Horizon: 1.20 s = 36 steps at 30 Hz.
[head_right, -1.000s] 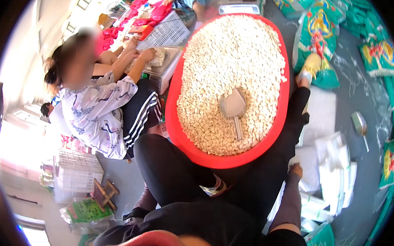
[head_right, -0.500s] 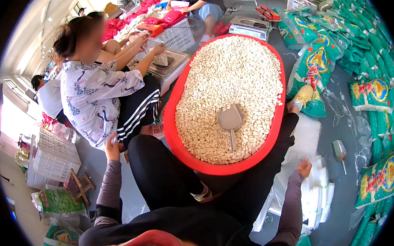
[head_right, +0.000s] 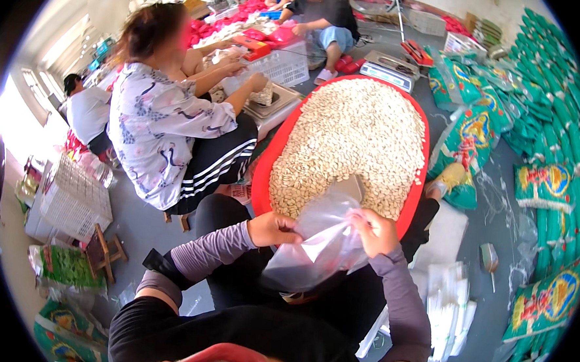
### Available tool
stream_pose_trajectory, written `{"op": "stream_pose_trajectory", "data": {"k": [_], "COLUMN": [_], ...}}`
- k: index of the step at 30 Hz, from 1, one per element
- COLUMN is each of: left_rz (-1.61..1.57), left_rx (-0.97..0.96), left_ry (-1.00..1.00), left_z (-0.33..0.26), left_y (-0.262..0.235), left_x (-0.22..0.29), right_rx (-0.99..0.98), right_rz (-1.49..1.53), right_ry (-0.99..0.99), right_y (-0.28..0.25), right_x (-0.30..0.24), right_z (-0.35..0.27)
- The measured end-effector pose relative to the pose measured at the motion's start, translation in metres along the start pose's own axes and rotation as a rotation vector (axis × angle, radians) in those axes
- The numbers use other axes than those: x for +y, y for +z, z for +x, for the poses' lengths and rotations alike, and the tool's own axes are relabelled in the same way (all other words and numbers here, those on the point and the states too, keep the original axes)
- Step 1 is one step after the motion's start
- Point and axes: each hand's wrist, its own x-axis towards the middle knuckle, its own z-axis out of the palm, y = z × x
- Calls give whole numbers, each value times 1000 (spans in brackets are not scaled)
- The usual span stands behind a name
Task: The person scoops white grains from a large red basin into clear plastic bags using a metal scoop. They hold the bag open with one hand and pour the grains with the other, then place the filled bags on the floor. The process is repeated continuously.
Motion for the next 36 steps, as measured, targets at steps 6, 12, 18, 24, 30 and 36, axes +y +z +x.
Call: {"op": "stream_pose_trajectory", "data": {"k": [6, 12, 18, 24, 30, 36], "left_rz": [-268, 123, -84, 54, 314, 303], "left_rx": [275, 477, 318, 419, 724, 544], "left_ry": [-39, -30, 153, 43, 160, 422], "left_z": [1, 25, 50, 68, 84, 89], "left_y": [-26, -44, -54, -47, -47, -22], "left_x": [-11, 5, 5, 16, -20, -45], "right_rx": [-178, -3, 237, 297, 724, 132], "right_rz": [78, 343, 355, 235, -506, 421], "right_ry": [132, 295, 212, 222, -328, 384], "right_y": [-7, 4, -15, -18, -25, 61], "right_x": [14, 14, 39, 50, 69, 24], "right_z": [-6, 12, 40, 43, 61, 53]}}
